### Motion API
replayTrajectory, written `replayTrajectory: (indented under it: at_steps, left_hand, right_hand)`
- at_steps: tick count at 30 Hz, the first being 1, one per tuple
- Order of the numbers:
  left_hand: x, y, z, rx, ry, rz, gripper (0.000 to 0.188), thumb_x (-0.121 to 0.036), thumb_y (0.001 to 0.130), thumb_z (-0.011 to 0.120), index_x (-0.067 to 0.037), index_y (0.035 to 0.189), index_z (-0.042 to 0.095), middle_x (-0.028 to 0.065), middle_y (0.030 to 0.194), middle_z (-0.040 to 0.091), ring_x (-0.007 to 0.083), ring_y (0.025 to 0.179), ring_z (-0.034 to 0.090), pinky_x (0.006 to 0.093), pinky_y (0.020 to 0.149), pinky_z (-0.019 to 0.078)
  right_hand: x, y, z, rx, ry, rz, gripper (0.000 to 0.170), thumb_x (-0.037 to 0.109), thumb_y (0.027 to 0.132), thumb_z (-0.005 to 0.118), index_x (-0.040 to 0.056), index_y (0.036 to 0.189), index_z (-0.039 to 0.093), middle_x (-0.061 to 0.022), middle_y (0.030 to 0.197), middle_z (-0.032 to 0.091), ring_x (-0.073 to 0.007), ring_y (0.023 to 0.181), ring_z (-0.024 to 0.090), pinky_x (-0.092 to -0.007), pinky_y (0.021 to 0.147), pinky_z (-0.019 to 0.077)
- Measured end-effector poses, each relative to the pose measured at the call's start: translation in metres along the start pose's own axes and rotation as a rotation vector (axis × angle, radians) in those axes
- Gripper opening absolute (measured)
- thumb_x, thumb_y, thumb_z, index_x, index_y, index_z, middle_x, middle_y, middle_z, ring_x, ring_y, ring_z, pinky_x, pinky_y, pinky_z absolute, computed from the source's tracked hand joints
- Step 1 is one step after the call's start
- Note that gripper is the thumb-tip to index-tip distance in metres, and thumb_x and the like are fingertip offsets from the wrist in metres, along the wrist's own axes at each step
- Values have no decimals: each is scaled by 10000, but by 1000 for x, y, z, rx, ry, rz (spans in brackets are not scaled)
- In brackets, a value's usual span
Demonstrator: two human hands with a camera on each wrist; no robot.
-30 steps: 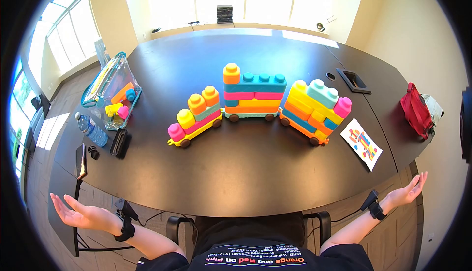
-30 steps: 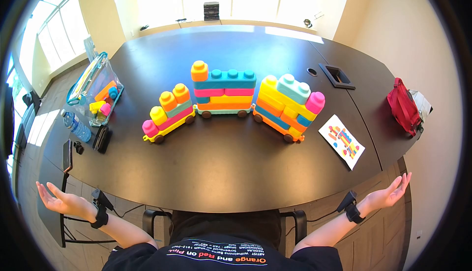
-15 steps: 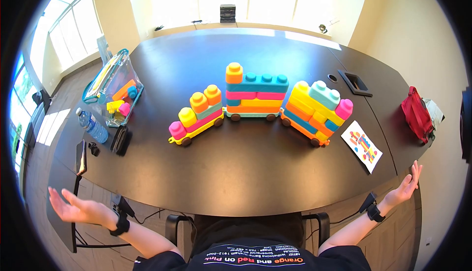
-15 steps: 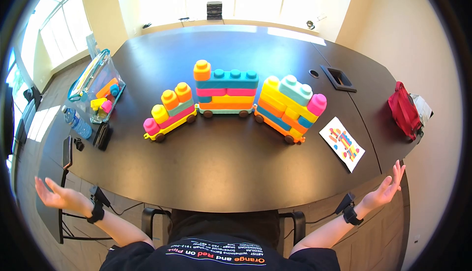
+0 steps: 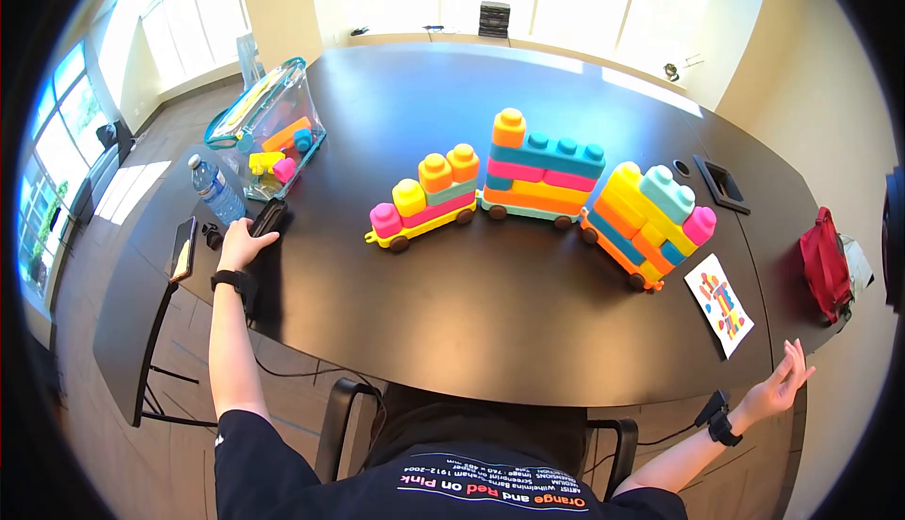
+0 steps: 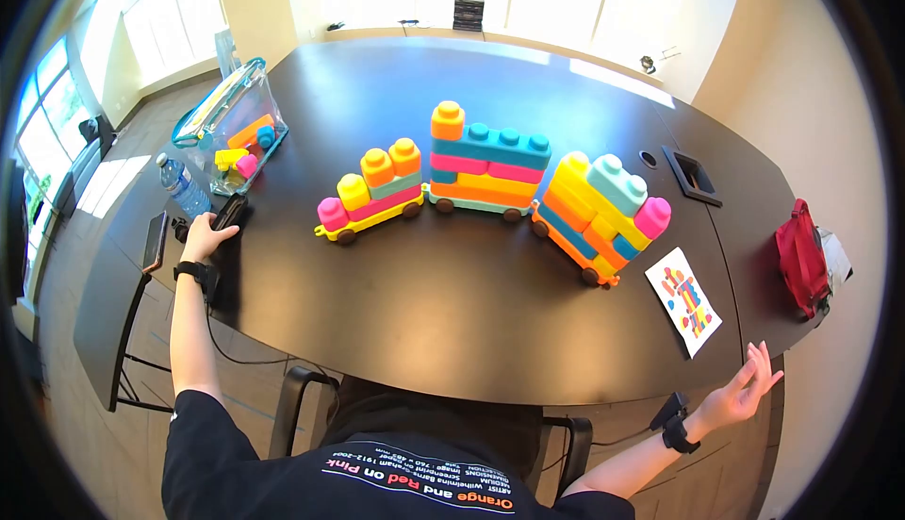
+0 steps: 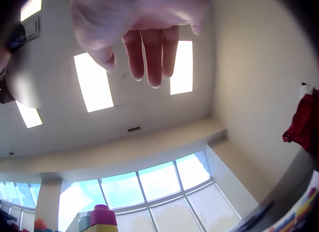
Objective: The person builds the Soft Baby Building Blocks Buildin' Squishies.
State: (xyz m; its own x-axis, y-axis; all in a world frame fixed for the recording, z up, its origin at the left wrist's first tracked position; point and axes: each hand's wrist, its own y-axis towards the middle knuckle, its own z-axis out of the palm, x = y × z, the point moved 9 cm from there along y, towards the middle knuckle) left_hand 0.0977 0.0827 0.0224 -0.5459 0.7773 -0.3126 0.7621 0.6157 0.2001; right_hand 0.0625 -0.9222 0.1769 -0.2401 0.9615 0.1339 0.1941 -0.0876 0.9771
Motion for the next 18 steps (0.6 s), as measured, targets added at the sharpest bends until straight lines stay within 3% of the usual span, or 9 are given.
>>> replayTrajectory:
  at_steps: [3, 6, 7, 8, 9, 11, 14, 16, 18]
  left_hand:
    - [-4, 7, 6, 37, -211, -31, 605, -419, 751, 934, 3, 1127, 716, 189, 1051, 772, 327, 1022, 741, 426, 914, 565]
    - [-30, -2, -16, 1, -268, 60, 601, -401, 753, 934, 3, 1140, 714, 185, 1067, 773, 281, 1004, 739, 411, 910, 565]
    - [-31, 1, -27, -106, -288, 49, 593, -365, 762, 933, 10, 1164, 711, 168, 1046, 777, 240, 953, 738, 387, 878, 569]
    - [-47, -7, -49, -162, -340, 19, 564, -330, 784, 926, 12, 1177, 709, 146, 1014, 777, 217, 891, 729, 371, 838, 572]
    - [-61, -15, -71, -314, -420, 140, 522, -303, 817, 916, 15, 1172, 704, 115, 983, 776, 179, 811, 710, 341, 754, 567]
    - [-105, -44, -115, -345, -506, 183, 514, -279, 867, 901, 17, 1229, 688, 43, 963, 752, 106, 736, 664, 278, 647, 523]
    - [-178, -89, -169, -341, -693, 467, 536, -158, 912, 858, 19, 1362, 624, 89, 1166, 721, 131, 1051, 685, 274, 927, 543]
    - [-236, -130, -201, -224, -803, 617, 573, -136, 930, 830, 17, 1419, 573, 108, 1222, 711, 143, 1086, 686, 281, 943, 548]
    - [-284, -163, -223, -180, -838, 775, 676, -130, 842, 880, 10, 1429, 574, 115, 1244, 715, 165, 1131, 702, 300, 987, 549]
  right_hand:
    - [3, 1, 8, -34, -54, -118, 241, 142, 1111, 562, 32, 992, 739, -41, 1008, 789, -267, 1115, 753, -547, 1302, 213]
    - [-14, 7, 28, -44, -151, -178, 201, 122, 1076, 612, 52, 948, 749, -48, 947, 776, -232, 1051, 760, -545, 1274, 281]
    - [-33, 8, 35, -37, -189, -201, 176, 128, 1058, 645, 68, 935, 756, -31, 967, 783, -203, 1014, 758, -529, 1258, 312]
    - [-57, 9, 38, -32, -194, -204, 176, 128, 1058, 645, 68, 935, 756, -31, 967, 783, -203, 1014, 758, -529, 1258, 312]
    - [-84, 10, 38, -59, -256, -179, 174, 137, 1054, 656, 78, 926, 758, -15, 975, 786, -188, 1001, 755, -521, 1248, 329]
    - [-120, 11, 36, -113, -376, -127, 161, 155, 1042, 685, 109, 908, 760, 35, 991, 793, -145, 967, 745, -501, 1219, 368]
    - [-111, 24, 58, 81, -481, -211, 153, 165, 1044, 687, 114, 924, 767, 47, 988, 792, -139, 962, 740, -501, 1214, 371]
    - [-97, 42, 64, 110, -421, -257, 138, 169, 1044, 690, 112, 952, 776, 45, 995, 792, -142, 977, 741, -501, 1228, 352]
    - [-26, 77, 47, 60, -185, -331, 138, 164, 1056, 671, 95, 1001, 778, 20, 1030, 800, -157, 998, 744, -522, 1241, 334]
